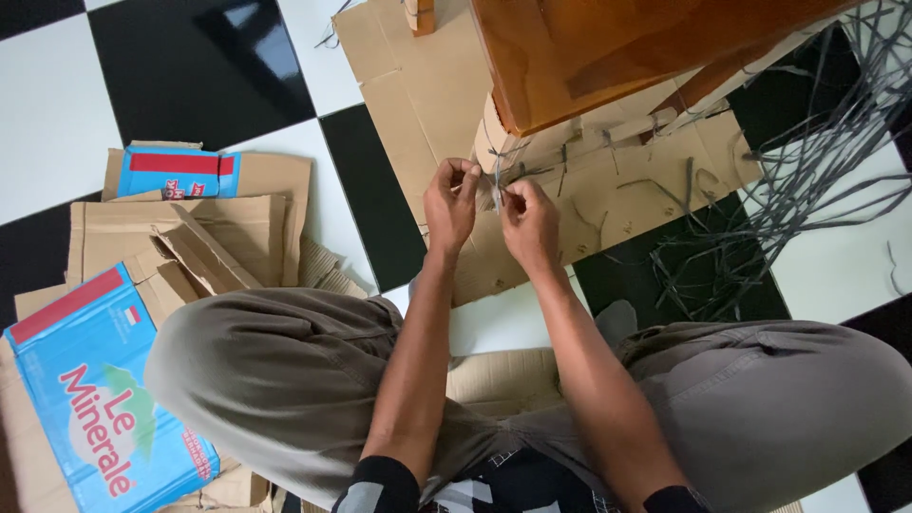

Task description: Wrapping a furniture leg with cardboard and securing it with plastic ties

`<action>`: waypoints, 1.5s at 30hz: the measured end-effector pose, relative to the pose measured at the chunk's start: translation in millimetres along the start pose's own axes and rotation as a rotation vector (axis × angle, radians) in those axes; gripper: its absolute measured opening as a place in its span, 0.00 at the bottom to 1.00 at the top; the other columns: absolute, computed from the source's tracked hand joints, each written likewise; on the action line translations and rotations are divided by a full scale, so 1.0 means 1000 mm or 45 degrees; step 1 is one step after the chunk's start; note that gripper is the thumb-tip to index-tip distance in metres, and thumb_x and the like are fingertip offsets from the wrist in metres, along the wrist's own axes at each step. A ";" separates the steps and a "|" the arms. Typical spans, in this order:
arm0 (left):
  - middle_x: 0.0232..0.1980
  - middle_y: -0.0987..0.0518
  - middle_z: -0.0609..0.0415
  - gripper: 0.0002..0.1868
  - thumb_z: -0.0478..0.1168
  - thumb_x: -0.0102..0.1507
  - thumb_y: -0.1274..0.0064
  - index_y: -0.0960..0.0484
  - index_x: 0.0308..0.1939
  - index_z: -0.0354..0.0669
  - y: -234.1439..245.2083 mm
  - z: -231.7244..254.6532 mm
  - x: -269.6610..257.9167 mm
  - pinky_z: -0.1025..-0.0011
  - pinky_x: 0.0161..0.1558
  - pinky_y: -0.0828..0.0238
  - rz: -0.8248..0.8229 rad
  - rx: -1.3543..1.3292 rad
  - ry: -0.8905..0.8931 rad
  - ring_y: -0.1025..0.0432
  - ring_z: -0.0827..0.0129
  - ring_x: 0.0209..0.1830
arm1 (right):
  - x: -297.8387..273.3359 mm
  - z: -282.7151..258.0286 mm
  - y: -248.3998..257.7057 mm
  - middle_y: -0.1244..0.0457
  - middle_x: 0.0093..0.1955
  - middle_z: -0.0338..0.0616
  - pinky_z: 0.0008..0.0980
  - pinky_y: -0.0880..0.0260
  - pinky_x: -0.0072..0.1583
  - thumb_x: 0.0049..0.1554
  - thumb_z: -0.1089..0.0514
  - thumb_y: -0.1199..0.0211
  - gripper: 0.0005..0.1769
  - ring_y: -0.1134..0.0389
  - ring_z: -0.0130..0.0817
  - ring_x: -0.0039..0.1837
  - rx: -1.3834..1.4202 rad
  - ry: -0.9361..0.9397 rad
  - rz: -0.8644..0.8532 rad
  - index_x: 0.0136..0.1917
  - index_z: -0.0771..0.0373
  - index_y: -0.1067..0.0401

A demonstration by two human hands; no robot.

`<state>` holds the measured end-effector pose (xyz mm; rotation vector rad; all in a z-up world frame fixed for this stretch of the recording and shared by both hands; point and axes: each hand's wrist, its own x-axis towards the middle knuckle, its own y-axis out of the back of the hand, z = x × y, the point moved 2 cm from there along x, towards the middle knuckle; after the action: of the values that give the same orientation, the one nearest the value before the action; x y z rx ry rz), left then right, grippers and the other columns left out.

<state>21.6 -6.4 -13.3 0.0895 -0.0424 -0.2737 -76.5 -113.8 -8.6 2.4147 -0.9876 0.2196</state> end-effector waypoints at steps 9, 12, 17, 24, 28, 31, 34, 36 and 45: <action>0.35 0.18 0.50 0.08 0.44 0.68 0.46 0.21 0.39 0.46 -0.004 0.012 -0.001 0.56 0.49 0.22 0.030 0.044 -0.073 0.21 0.61 0.40 | 0.003 0.015 -0.004 0.37 0.36 0.62 0.54 0.31 0.38 0.62 0.64 0.42 0.04 0.31 0.66 0.41 -0.134 0.146 -0.222 0.45 0.65 0.32; 0.34 0.18 0.47 0.08 0.43 0.69 0.47 0.21 0.38 0.44 -0.005 0.013 0.000 0.54 0.48 0.22 0.054 0.043 -0.096 0.21 0.58 0.39 | 0.007 0.010 -0.003 0.38 0.34 0.62 0.58 0.34 0.39 0.61 0.63 0.45 0.05 0.32 0.67 0.40 -0.138 0.161 -0.299 0.42 0.65 0.34; 0.31 0.18 0.52 0.07 0.43 0.67 0.44 0.19 0.37 0.47 -0.009 0.005 0.004 0.63 0.46 0.21 0.142 0.018 -0.016 0.22 0.64 0.36 | 0.010 -0.003 0.001 0.40 0.32 0.61 0.53 0.35 0.39 0.60 0.63 0.46 0.06 0.33 0.65 0.39 -0.030 0.094 -0.405 0.39 0.63 0.35; 0.30 0.23 0.61 0.05 0.41 0.67 0.43 0.19 0.36 0.48 -0.015 -0.011 0.007 0.70 0.44 0.25 0.131 -0.255 0.010 0.30 0.77 0.36 | 0.003 -0.003 0.002 0.39 0.33 0.58 0.44 0.33 0.40 0.62 0.62 0.46 0.08 0.32 0.54 0.38 0.084 -0.001 -0.404 0.40 0.62 0.34; 0.31 0.26 0.62 0.06 0.42 0.68 0.45 0.21 0.38 0.47 -0.020 -0.013 -0.002 0.76 0.43 0.30 0.155 -0.451 0.079 0.31 0.78 0.35 | -0.005 0.003 0.000 0.37 0.33 0.57 0.44 0.32 0.40 0.63 0.59 0.45 0.09 0.33 0.52 0.37 0.108 -0.079 -0.435 0.41 0.63 0.32; 0.31 0.26 0.63 0.06 0.41 0.64 0.40 0.20 0.39 0.46 -0.025 -0.023 -0.012 0.77 0.42 0.30 0.152 -0.473 0.120 0.32 0.79 0.34 | -0.011 0.005 0.002 0.37 0.33 0.58 0.45 0.31 0.41 0.61 0.60 0.42 0.08 0.32 0.54 0.38 0.062 -0.134 -0.440 0.40 0.64 0.30; 0.30 0.27 0.63 0.08 0.38 0.62 0.35 0.20 0.38 0.45 -0.028 -0.035 -0.017 0.76 0.41 0.30 0.128 -0.455 0.121 0.31 0.80 0.34 | -0.018 0.018 0.003 0.35 0.34 0.59 0.47 0.31 0.40 0.60 0.61 0.41 0.06 0.30 0.57 0.39 0.017 -0.153 -0.466 0.41 0.64 0.28; 0.30 0.28 0.63 0.08 0.37 0.61 0.35 0.21 0.37 0.44 -0.029 -0.043 -0.019 0.76 0.41 0.30 0.120 -0.453 0.126 0.32 0.80 0.33 | -0.022 0.025 0.005 0.35 0.35 0.59 0.48 0.31 0.40 0.60 0.61 0.40 0.06 0.29 0.58 0.40 -0.013 -0.162 -0.479 0.41 0.63 0.28; 0.31 0.23 0.56 0.09 0.39 0.63 0.37 0.23 0.36 0.46 -0.049 -0.109 -0.041 0.66 0.42 0.30 0.057 -0.179 0.365 0.29 0.72 0.34 | -0.047 0.079 0.015 0.32 0.39 0.60 0.52 0.29 0.45 0.63 0.55 0.41 0.10 0.29 0.62 0.44 -0.224 -0.390 -0.477 0.45 0.64 0.26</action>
<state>-25.1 -32.9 -127.1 -0.0127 0.2588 -0.2166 -124.2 -135.0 -85.7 2.4541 -0.6242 -0.3638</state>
